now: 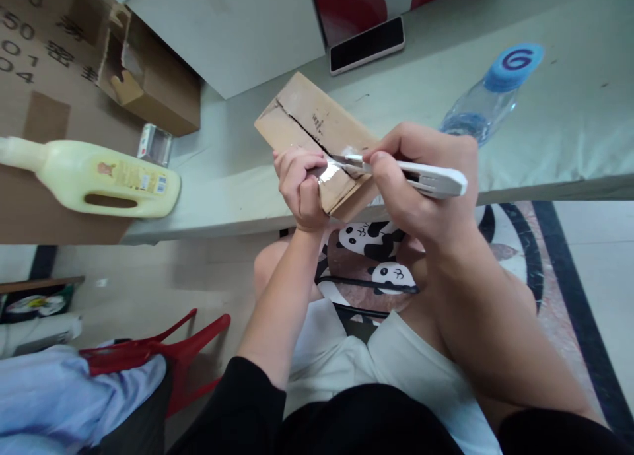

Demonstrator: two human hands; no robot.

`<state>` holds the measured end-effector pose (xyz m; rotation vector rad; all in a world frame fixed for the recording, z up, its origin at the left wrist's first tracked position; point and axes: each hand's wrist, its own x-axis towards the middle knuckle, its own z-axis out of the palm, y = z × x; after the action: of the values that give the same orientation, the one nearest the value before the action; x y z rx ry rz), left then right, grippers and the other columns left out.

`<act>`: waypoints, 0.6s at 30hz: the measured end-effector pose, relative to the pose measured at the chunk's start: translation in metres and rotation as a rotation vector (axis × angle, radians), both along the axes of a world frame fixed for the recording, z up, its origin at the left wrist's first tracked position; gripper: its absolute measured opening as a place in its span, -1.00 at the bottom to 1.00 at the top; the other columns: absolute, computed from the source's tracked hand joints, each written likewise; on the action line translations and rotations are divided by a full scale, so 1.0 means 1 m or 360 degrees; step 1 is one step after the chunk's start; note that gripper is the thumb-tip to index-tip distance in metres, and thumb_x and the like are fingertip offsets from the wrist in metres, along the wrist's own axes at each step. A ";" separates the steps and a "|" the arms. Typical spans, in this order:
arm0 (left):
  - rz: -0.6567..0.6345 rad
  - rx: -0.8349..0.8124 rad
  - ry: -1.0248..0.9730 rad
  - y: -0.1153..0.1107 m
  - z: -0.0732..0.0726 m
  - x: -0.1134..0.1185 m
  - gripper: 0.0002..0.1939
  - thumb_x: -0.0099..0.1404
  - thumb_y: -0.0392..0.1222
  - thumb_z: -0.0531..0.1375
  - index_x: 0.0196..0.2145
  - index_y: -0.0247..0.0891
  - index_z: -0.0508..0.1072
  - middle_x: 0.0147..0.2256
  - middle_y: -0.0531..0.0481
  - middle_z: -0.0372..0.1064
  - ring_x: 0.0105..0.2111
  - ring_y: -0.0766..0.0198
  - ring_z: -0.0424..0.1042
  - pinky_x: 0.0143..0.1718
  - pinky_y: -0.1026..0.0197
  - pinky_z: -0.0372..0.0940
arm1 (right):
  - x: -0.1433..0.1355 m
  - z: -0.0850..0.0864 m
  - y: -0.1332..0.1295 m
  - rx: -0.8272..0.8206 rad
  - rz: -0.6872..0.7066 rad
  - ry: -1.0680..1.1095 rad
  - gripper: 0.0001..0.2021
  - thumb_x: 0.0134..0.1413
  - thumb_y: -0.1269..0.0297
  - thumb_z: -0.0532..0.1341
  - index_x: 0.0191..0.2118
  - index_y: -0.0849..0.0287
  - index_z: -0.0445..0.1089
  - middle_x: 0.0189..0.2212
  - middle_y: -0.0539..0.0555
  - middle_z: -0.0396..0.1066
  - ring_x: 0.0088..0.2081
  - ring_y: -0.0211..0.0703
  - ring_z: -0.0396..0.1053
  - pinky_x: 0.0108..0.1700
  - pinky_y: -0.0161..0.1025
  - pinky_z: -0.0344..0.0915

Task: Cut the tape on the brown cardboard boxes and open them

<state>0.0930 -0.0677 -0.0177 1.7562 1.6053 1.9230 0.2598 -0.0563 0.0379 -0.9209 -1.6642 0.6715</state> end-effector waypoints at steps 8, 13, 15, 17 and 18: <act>-0.0111 0.0071 0.0061 0.004 -0.009 -0.008 -0.51 0.41 0.28 -0.01 -0.40 -0.14 0.39 -0.33 -0.06 0.39 -0.06 0.08 0.35 0.22 -0.16 0.03 | 0.000 0.003 -0.003 0.0000 -0.0026 0.0029 -0.82 0.10 0.31 0.17 -0.50 0.12 0.41 -0.63 -0.03 0.39 -0.59 -0.28 0.26 -0.51 -0.24 0.12; -0.0117 0.0033 0.0039 -0.001 -0.004 -0.006 -0.63 0.39 0.14 0.01 -0.40 -0.09 0.43 -0.32 -0.07 0.41 -0.09 0.05 0.35 0.25 -0.17 0.02 | 0.000 0.002 -0.002 0.0004 -0.0005 -0.0004 -0.83 0.10 0.30 0.19 -0.50 0.13 0.40 -0.61 -0.02 0.40 -0.56 -0.26 0.29 -0.48 -0.25 0.15; -0.0063 -0.0010 0.0045 -0.003 -0.002 -0.005 -0.65 0.36 0.12 0.00 -0.44 -0.05 0.43 -0.34 -0.09 0.41 -0.11 0.01 0.35 0.25 -0.18 0.04 | 0.002 0.005 -0.006 0.0038 0.0013 0.0025 -0.84 0.07 0.35 0.21 -0.52 0.12 0.39 -0.64 -0.04 0.34 -0.59 -0.29 0.23 -0.50 -0.26 0.12; 0.0003 -0.0055 0.0050 -0.004 -0.002 -0.005 -0.65 0.33 0.15 0.00 -0.46 -0.02 0.43 -0.34 -0.11 0.41 -0.11 -0.03 0.35 0.25 -0.19 0.05 | 0.005 0.010 -0.012 0.0128 -0.0057 0.0154 -0.82 0.00 0.42 0.21 -0.58 0.13 0.36 -0.68 -0.07 0.26 -0.63 -0.33 0.13 -0.53 -0.27 0.08; 0.0019 -0.0053 0.0048 -0.004 -0.002 -0.006 -0.64 0.32 0.17 0.01 -0.46 -0.01 0.43 -0.34 -0.11 0.42 -0.11 -0.05 0.35 0.26 -0.19 0.05 | 0.006 0.013 -0.014 0.0173 -0.0135 0.0239 -0.82 -0.03 0.45 0.20 -0.58 0.13 0.37 -0.68 -0.07 0.25 -0.63 -0.33 0.12 -0.53 -0.27 0.08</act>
<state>0.0875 -0.0715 -0.0193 1.7755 1.6513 1.8723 0.2663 -0.0706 0.0508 -0.8380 -1.5049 0.5733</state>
